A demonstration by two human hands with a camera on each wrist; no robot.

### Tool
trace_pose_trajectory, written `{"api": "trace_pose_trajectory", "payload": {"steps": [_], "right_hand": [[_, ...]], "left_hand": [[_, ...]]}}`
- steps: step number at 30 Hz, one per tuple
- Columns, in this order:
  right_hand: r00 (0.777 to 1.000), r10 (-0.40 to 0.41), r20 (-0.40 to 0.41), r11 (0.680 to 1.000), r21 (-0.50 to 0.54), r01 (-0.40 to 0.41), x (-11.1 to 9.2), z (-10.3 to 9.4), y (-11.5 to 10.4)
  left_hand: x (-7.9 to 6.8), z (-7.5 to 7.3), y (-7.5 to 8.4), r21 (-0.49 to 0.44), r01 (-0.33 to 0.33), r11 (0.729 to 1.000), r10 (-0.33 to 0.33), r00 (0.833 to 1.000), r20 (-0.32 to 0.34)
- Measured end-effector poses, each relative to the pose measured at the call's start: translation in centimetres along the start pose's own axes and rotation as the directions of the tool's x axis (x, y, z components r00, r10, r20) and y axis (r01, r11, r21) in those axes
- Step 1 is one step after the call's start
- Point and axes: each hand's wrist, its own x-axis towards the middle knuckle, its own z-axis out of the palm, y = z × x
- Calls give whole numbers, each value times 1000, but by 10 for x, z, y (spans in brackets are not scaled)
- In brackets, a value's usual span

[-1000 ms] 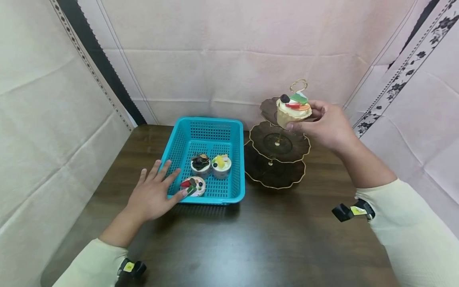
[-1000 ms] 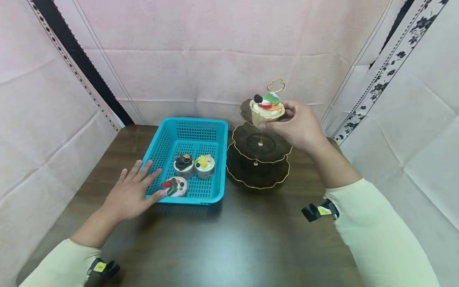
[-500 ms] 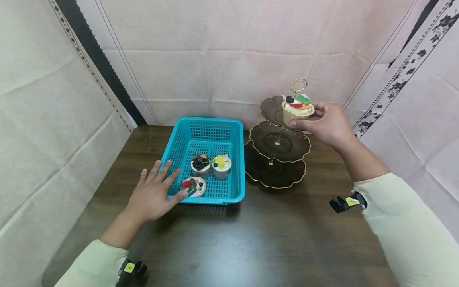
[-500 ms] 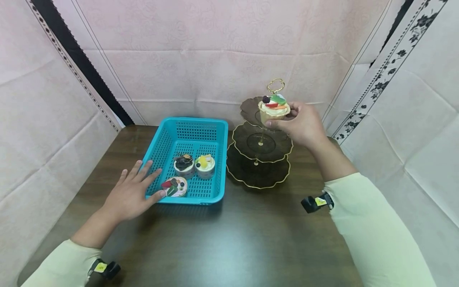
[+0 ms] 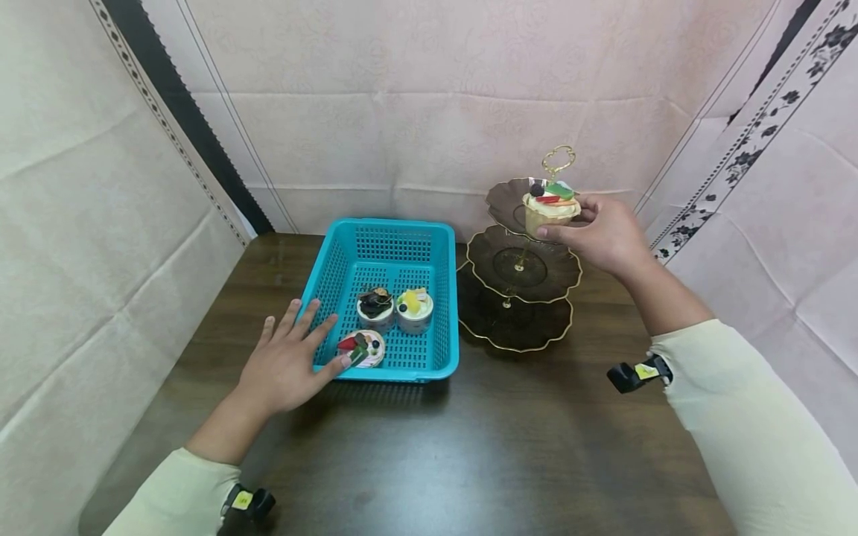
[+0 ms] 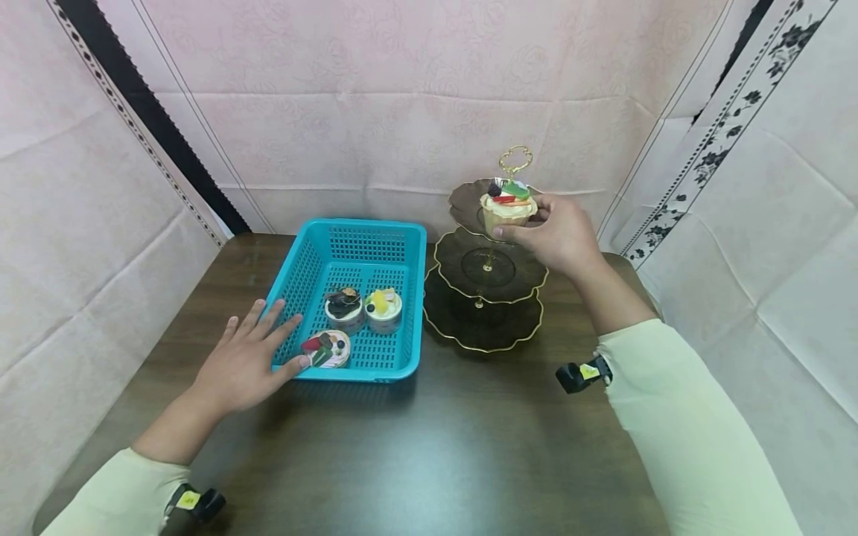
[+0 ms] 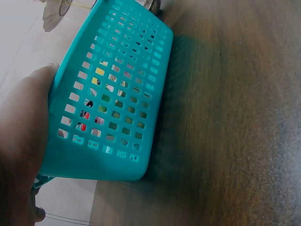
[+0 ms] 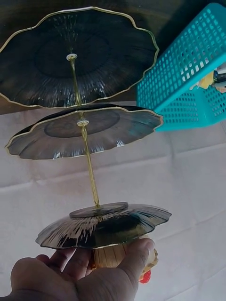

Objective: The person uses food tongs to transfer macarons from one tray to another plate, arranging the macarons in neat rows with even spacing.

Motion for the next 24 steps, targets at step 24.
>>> {"api": "trace_pose_trajectory", "payload": {"steps": [24], "right_hand": [[989,41,-144,998,44,-35,-16,-7,-1]], "left_hand": [[-1,0,0,12,2,1000,-2,1000,-10]]}}
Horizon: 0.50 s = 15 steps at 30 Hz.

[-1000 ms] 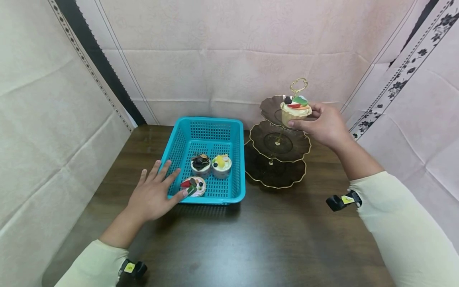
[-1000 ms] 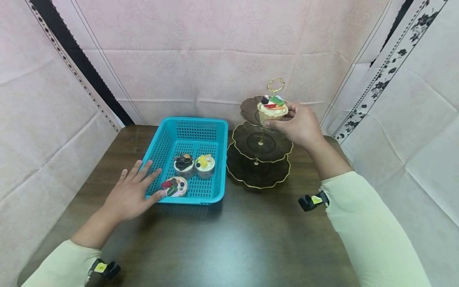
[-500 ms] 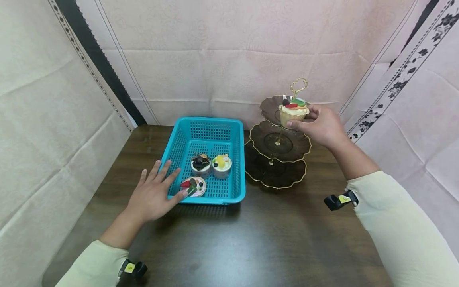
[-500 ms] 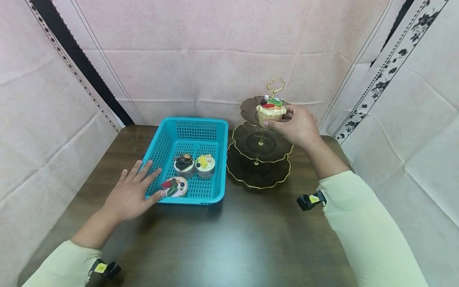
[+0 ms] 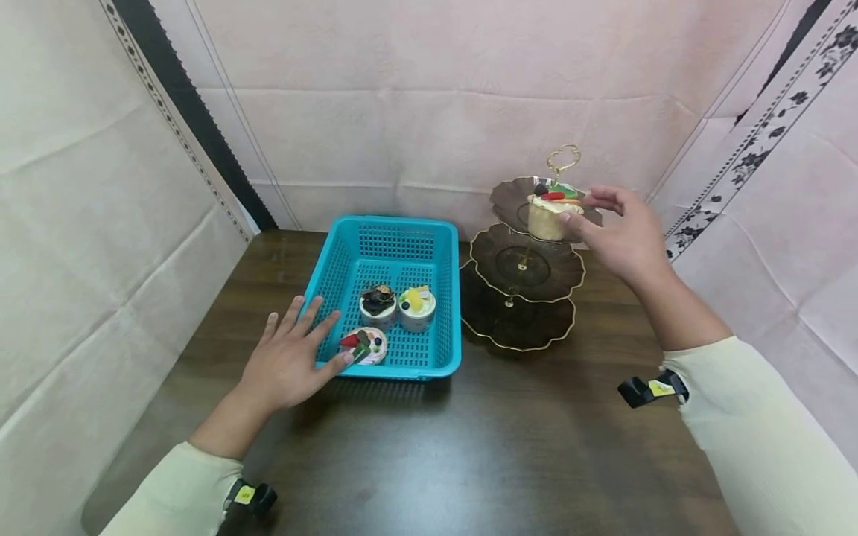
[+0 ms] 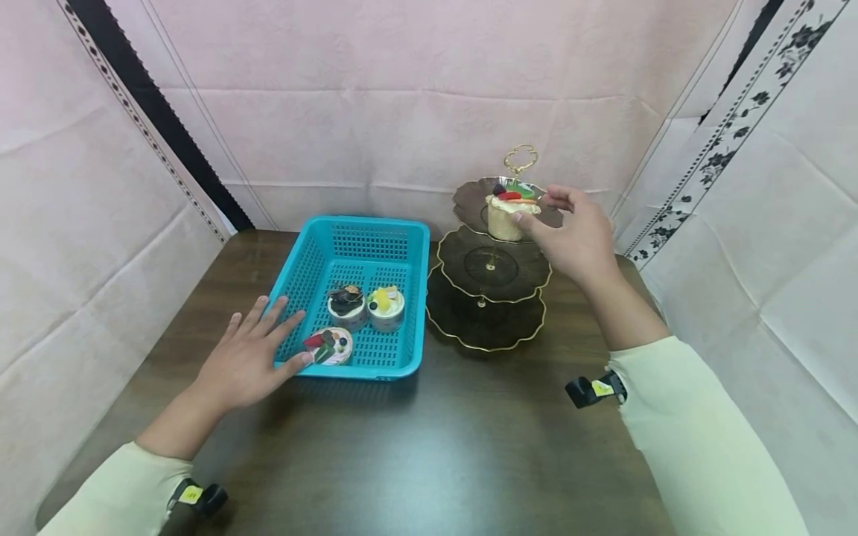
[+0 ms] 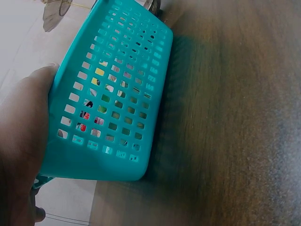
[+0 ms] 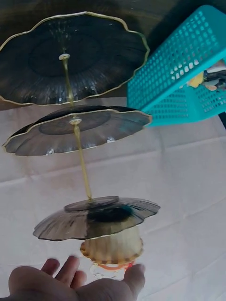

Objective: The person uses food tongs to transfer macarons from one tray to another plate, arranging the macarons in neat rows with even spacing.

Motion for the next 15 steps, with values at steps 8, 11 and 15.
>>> {"api": "trace_pose_trajectory", "payload": {"steps": [8,11,15], "right_hand": [[946,-205,-253,946,197,258,-24,13,-2],[920,-347,-180,879,279,386,-33,22,-6],[904,-425,44,865,312,392,-43,33,-13]], "left_hand": [[2,0,0,3,-6,1000,6,1000,9],[2,-1,0,3,-5,1000,5,1000,9],[2,-2,0,3,-1,1000,1,1000,9]]}}
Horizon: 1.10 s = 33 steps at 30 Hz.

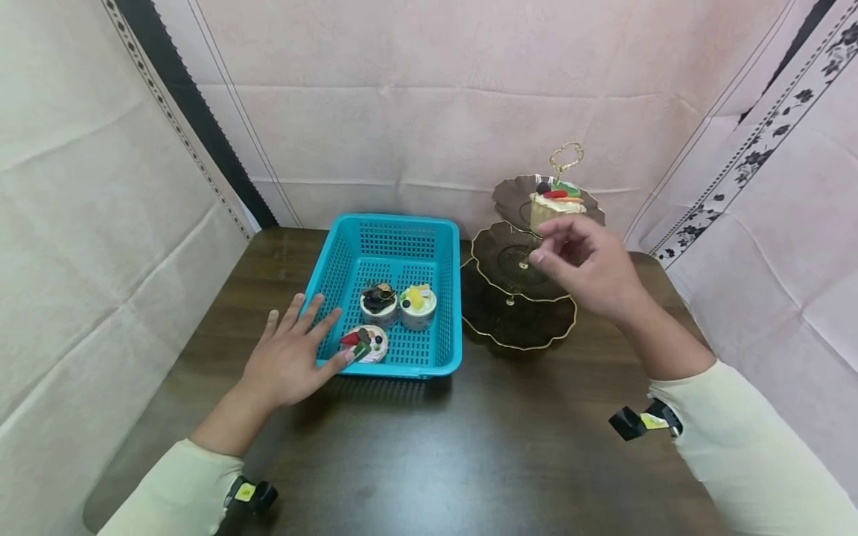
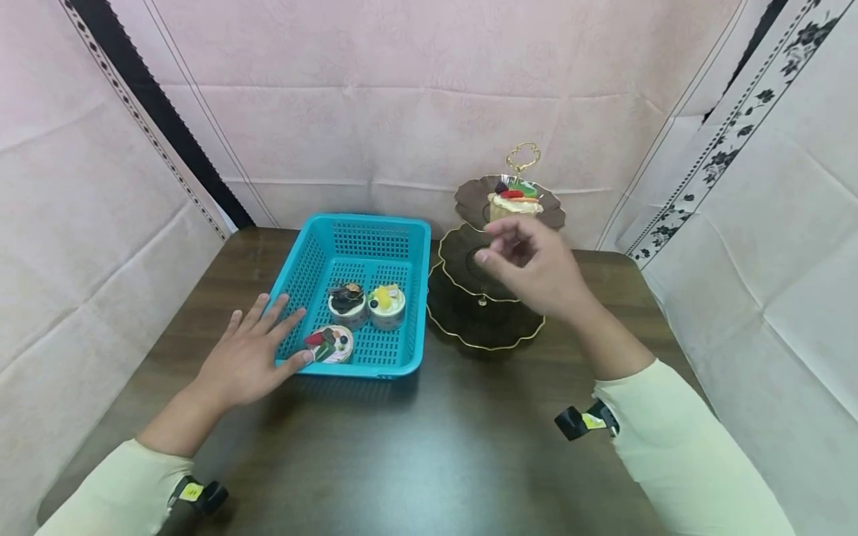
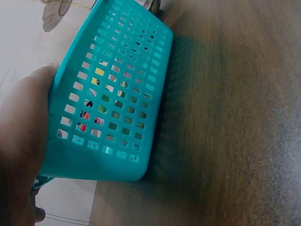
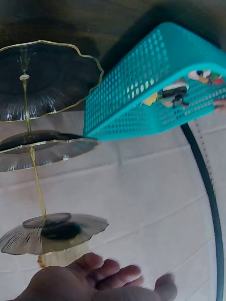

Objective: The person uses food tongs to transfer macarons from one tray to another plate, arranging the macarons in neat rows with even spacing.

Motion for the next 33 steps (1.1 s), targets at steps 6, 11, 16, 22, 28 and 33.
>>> {"api": "trace_pose_trajectory", "payload": {"steps": [6,11,16,22,28,33], "right_hand": [[965,42,258,995,-103,-16,-2,24,1],[925,32,378,993,-118,14,1,51,8],[877,31,479,993,-115,28,3,81,19],[835,65,546,990,-137,13,5,113,31],[799,75,597,990,-141,13,7,137,36],[755,90,649,985,-169,29,8,155,36]], "left_hand": [[0,-1,0,-5,2,1000,-2,1000,3],[1,-1,-1,-1,5,1000,-5,1000,1],[1,0,0,-3,10,1000,-10,1000,1],[0,2,0,-6,9,1000,-9,1000,-6],[0,3,-1,-4,6,1000,-6,1000,-9],[1,4,-1,-5,2,1000,-2,1000,-13]]}}
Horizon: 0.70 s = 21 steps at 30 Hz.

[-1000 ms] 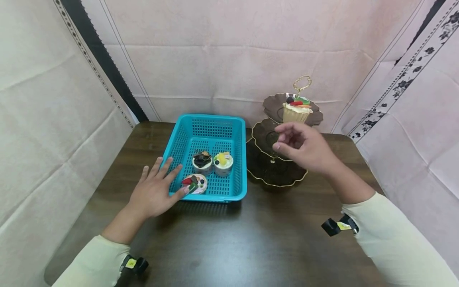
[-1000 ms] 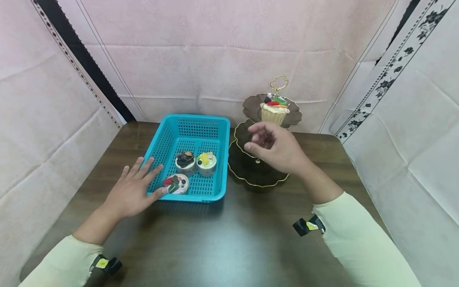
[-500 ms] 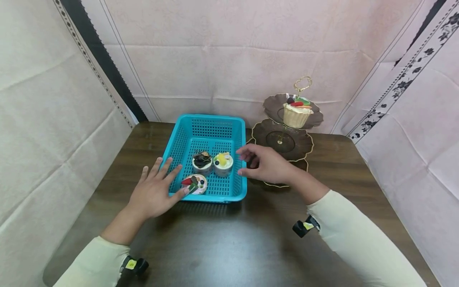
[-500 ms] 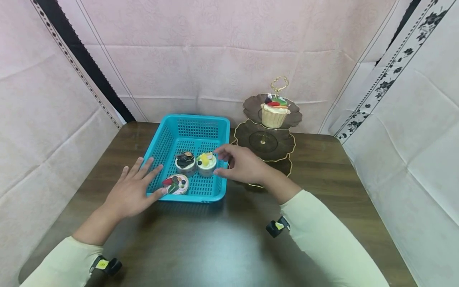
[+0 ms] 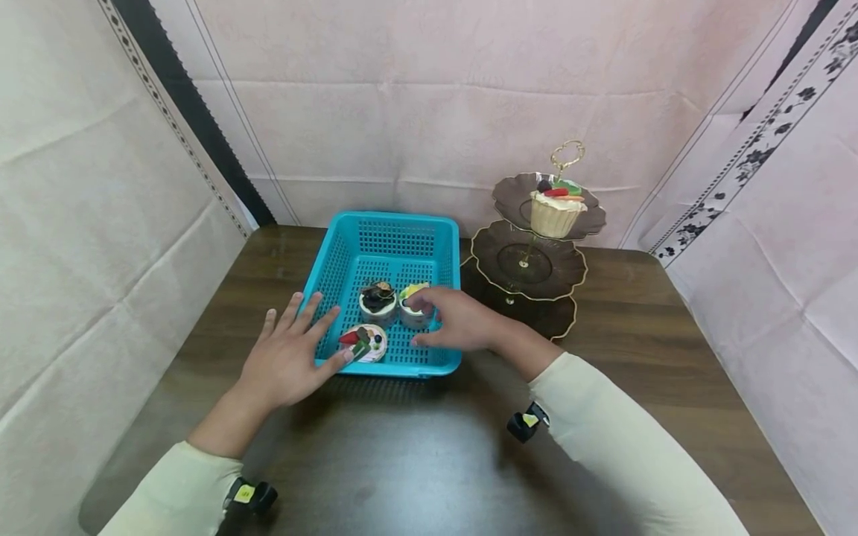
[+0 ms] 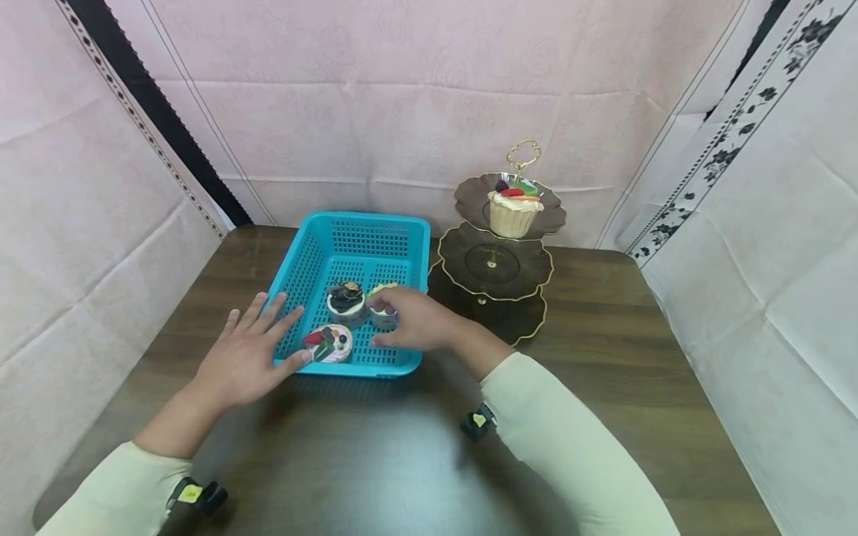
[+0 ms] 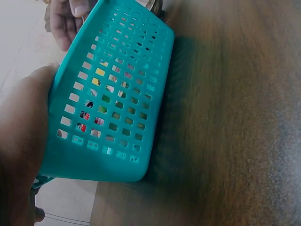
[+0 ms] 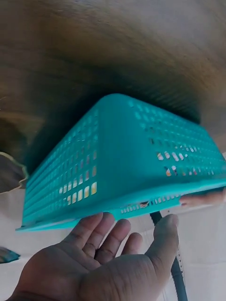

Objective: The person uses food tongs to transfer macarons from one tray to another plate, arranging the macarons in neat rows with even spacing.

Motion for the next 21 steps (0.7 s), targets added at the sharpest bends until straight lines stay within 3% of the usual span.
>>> {"api": "trace_pose_trajectory", "payload": {"steps": [8,17,21], "right_hand": [[995,28,100,998,-50,-24,19,19,-3],[975,115,191,957,-283,-58,40,37,-14],[964,141,225,941,-334,-59,51,46,-18]], "left_hand": [[0,-3,3,-3,-3,1000,3,1000,6],[0,-4,2,5,-1,1000,1,1000,7],[-1,-3,1,3,-3,1000,3,1000,2]]}}
